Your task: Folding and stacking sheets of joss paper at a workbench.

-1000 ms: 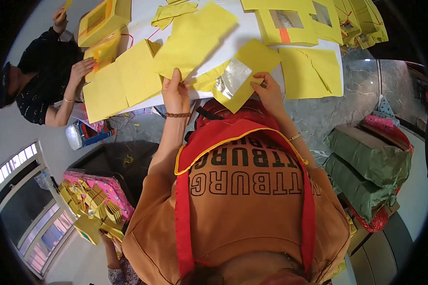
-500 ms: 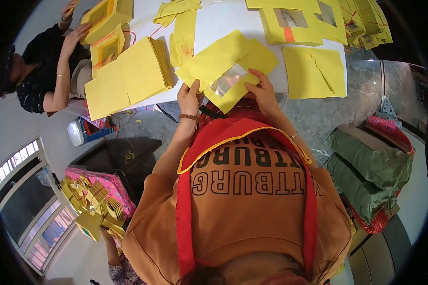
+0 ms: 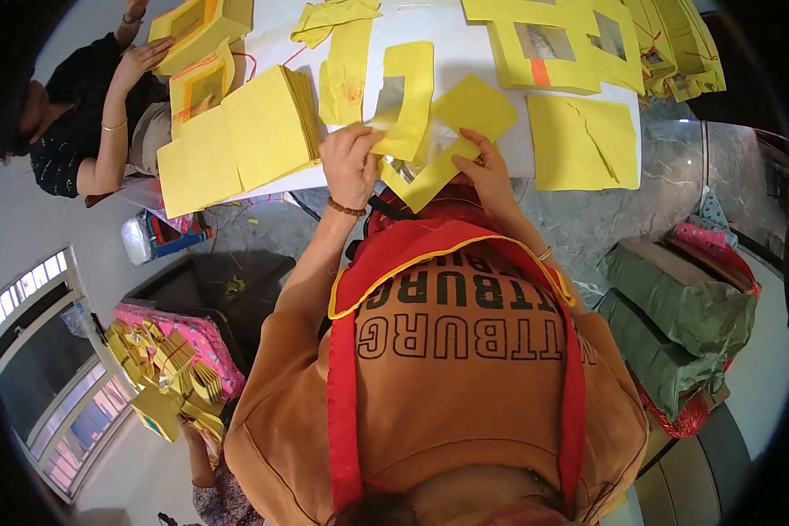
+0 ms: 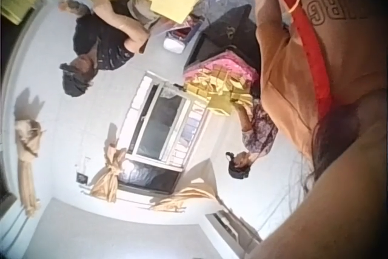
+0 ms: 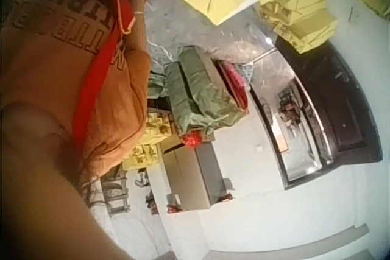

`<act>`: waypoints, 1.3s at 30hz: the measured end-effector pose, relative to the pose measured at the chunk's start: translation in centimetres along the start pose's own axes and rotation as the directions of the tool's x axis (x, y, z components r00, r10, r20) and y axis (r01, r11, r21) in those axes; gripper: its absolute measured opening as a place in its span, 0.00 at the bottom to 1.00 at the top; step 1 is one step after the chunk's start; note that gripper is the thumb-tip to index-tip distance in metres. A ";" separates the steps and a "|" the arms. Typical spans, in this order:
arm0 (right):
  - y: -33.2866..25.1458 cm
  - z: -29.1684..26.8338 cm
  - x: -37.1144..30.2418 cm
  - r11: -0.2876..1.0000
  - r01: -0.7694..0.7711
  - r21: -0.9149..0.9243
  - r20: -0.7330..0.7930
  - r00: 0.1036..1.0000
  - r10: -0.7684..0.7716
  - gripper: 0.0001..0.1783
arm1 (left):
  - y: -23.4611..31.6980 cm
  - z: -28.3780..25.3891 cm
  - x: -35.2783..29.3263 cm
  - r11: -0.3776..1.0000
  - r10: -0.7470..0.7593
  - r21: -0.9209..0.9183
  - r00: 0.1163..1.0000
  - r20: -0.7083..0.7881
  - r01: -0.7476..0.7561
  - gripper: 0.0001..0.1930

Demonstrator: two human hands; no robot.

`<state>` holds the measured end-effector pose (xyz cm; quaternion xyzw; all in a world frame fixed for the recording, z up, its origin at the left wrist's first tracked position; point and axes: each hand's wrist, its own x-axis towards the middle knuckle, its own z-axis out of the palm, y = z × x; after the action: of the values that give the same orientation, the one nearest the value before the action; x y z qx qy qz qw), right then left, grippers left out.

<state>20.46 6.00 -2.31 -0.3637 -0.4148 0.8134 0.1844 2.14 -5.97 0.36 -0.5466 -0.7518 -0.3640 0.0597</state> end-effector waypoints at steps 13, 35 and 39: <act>-2.1 -0.2 0.1 0.974 -0.002 -0.225 0.082 0.996 0.022 0.27 | -0.3 0.8 1.0 0.072 -0.699 -0.937 0.688 0.197 0.342 0.20; -8.7 0.9 0.0 0.187 0.531 -0.826 0.413 0.797 -0.441 0.13 | -2.5 3.2 -1.0 0.162 -0.761 -0.741 0.561 0.326 0.651 0.20; -9.8 0.7 1.2 0.630 0.364 -0.686 0.081 0.899 -0.430 0.10 | -2.4 2.8 -0.7 0.102 -0.781 -0.751 0.520 0.346 0.653 0.20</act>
<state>19.08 12.13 5.36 -0.3414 -0.7462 0.5234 0.2295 1.23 -5.06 -3.16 -0.0415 -0.6482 -0.6834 -0.3332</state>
